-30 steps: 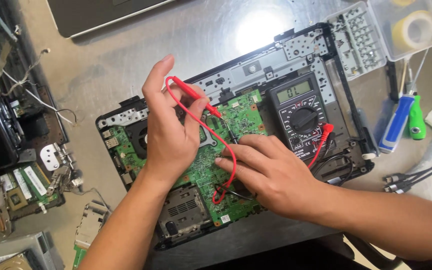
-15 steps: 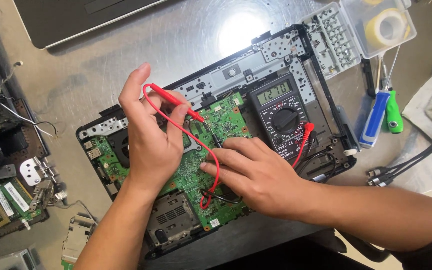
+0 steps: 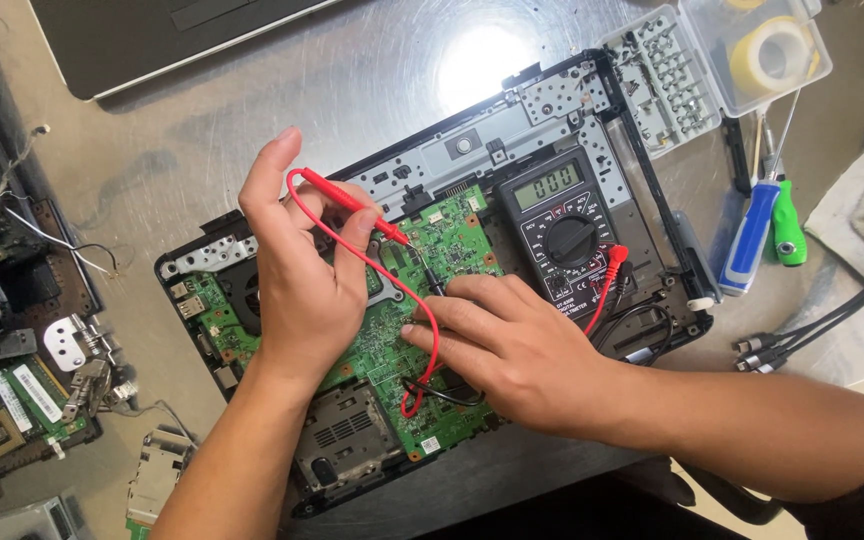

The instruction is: Diagnosing a laptop motherboard using a digital multimeter to test circuit points

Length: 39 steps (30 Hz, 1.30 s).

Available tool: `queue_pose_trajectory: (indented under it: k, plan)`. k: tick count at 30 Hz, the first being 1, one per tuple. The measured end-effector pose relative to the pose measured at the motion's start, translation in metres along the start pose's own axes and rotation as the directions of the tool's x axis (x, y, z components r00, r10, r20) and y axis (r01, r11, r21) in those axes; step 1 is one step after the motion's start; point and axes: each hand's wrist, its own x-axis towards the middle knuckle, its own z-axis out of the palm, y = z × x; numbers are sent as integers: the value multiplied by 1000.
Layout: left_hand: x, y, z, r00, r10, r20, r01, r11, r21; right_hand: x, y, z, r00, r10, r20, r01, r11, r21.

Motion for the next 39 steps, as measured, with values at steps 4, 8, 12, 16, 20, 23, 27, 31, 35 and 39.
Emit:
queue_pose_trajectory:
  k: [4,8,12,16,20,23,27,31,35,39]
  plan:
    - [0,-1,0,1000,-5,0,5,1000,0,-1,0,1,1000,4,17,-4,1000,-1]
    - [0,-1,0,1000,-1,2,1,1000,6,-1,0,1,1000,5,5,-5,1000,1]
    - [0,-1,0,1000,4,4,-4,1000,8,0,0,0,1000,5,3,-5,1000,-1]
    - [0,-2,0,1000,-8,-1,8,1000,4,-1,1,1,1000,5,13,-5,1000,-3]
    - [0,-1,0,1000,-9,2,9,1000,-5,-1,1,1,1000,1,9,-1,1000,-3]
    - [0,0,0,1000,-18,-2,18,1000,-9,-1,0,1,1000,3,16,-3,1000,3]
    - [-1,-2,0,999,-32,-6,32,999,-24,-3,1,2,1000,9,25,-9,1000,21]
    - [-2,-6,0,1000,-29,-5,29,999,-34,-4,1,4,1000,2,13,-2,999,44]
    - [-3,-6,0,999,-35,-6,35,998,-47,-5,1,5,1000,5,11,-5,999,32]
    - [-2,-5,0,999,-34,-6,33,999,-37,-4,1,5,1000,5,15,-6,1000,18]
